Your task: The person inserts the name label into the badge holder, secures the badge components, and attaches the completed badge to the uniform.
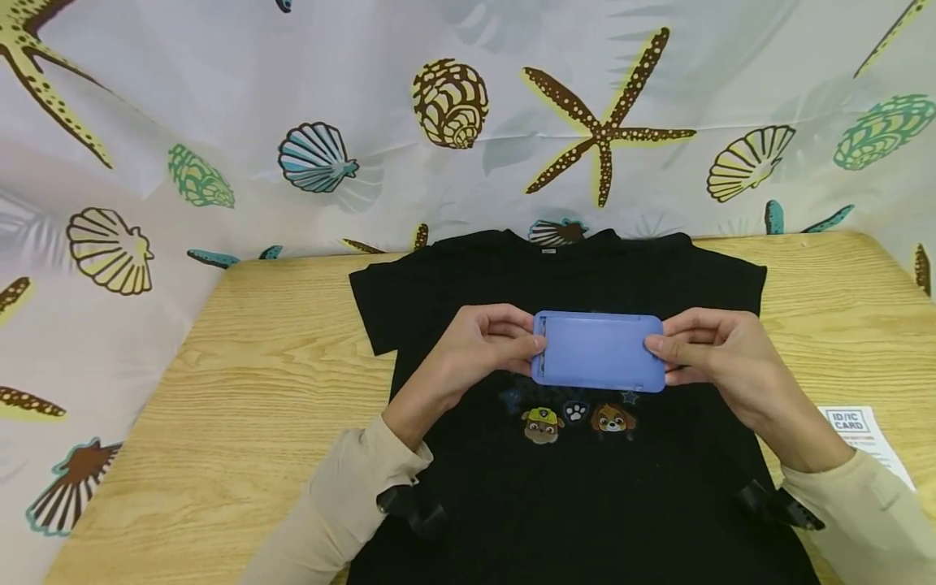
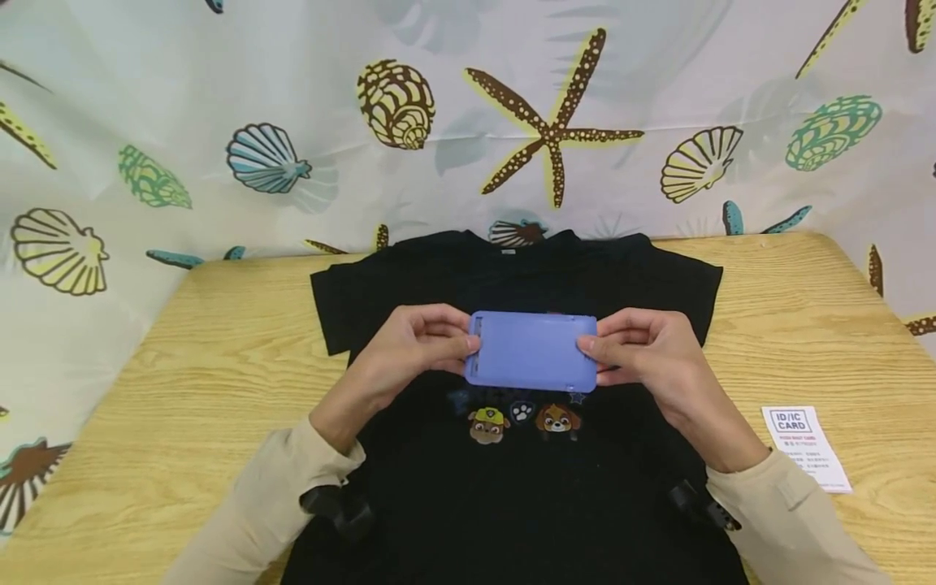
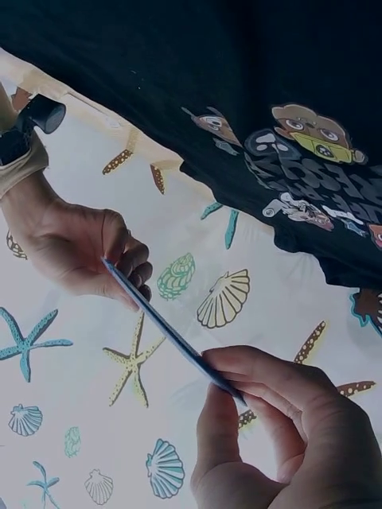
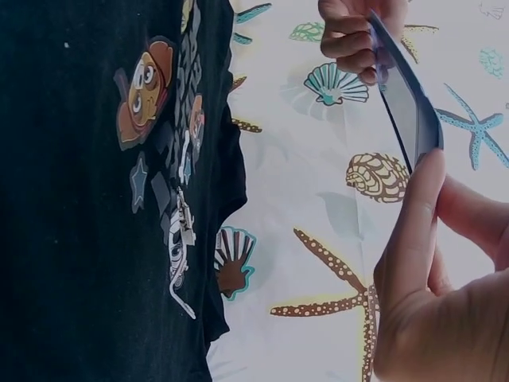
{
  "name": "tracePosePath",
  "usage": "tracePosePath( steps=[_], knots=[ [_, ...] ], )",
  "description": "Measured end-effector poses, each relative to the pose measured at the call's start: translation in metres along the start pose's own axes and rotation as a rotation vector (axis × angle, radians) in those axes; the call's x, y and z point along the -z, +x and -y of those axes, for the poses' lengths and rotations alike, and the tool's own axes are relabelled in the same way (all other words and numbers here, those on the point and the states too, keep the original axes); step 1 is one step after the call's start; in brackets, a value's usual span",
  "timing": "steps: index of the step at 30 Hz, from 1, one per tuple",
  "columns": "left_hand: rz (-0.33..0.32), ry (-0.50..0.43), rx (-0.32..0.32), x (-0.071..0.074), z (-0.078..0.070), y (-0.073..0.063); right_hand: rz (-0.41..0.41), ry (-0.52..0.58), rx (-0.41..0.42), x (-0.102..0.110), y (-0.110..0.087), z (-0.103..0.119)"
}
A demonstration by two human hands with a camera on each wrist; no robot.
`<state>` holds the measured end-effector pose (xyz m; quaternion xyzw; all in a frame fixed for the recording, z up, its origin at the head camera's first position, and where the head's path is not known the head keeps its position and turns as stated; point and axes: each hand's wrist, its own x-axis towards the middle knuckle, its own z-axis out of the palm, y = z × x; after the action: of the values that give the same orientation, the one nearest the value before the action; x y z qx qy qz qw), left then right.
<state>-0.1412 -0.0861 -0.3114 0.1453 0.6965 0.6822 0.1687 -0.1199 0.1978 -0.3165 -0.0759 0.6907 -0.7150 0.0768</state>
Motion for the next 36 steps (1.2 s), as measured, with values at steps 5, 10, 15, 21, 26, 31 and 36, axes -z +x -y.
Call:
tracePosePath(
  steps=[5,10,15,21,26,31,36],
  knots=[
    [0.024,-0.036,0.044,0.0009,0.0016,0.0008,0.028,-0.002,0.009,0.0011,0.0005,0.0009],
    [0.066,-0.083,0.086,0.0013,0.0031,0.0004,0.04,-0.007,0.034,0.0025,0.0009,0.0022],
    [0.089,-0.102,0.093,0.0014,0.0027,0.0003,0.046,-0.003,0.025,0.0035,0.0009,0.0014],
    [0.113,-0.111,0.089,0.0029,0.0057,0.0026,0.057,0.022,0.012,0.0045,0.0013,-0.0017],
    [0.115,-0.113,0.091,0.0025,0.0056,0.0018,0.06,0.03,0.002,0.0053,0.001,-0.0038],
    [0.115,-0.109,0.086,0.0025,0.0055,0.0017,0.062,0.016,0.002,0.0052,0.0012,-0.0032],
    [0.116,-0.104,0.087,0.0027,0.0061,0.002,0.062,0.002,0.005,0.0061,0.0012,-0.0041]
  ],
)
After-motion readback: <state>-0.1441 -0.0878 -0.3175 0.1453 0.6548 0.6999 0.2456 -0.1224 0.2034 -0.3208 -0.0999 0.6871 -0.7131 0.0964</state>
